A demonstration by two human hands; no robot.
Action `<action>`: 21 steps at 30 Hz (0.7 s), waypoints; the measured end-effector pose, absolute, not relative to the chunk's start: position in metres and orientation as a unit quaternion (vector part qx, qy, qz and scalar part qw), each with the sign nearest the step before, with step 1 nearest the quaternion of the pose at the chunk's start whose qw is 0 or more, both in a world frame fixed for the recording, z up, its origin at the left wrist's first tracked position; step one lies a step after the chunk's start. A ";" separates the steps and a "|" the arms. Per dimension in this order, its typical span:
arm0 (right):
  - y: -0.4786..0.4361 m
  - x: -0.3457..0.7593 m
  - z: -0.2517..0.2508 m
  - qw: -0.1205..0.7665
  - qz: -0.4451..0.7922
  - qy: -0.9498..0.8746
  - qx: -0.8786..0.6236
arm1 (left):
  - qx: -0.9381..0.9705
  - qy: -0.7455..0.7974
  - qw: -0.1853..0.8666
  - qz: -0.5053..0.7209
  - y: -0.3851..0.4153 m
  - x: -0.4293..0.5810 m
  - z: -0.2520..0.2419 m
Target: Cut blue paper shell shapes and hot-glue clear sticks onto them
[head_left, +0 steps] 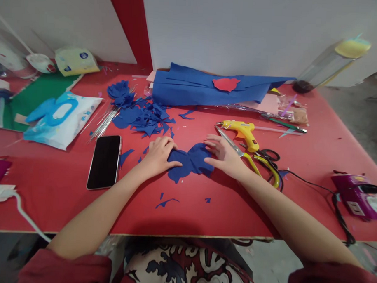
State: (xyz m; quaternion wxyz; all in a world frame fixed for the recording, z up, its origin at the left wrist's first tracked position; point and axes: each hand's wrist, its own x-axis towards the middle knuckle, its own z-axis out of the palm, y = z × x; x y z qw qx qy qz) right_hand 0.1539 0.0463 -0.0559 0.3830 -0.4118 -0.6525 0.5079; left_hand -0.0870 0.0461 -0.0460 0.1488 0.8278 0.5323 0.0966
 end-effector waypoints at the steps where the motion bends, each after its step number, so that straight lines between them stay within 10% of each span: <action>1: 0.047 0.154 -0.055 0.393 0.537 -0.620 -0.416 | 0.827 0.532 0.152 0.098 0.046 -0.087 -0.046; 13: 0.045 0.153 -0.049 0.325 0.599 -0.585 -0.439 | 0.847 0.491 0.171 0.107 0.046 -0.089 -0.044; 21: 0.045 0.156 -0.033 0.255 0.356 -0.797 -0.415 | 0.824 0.491 0.187 0.214 0.051 -0.093 -0.056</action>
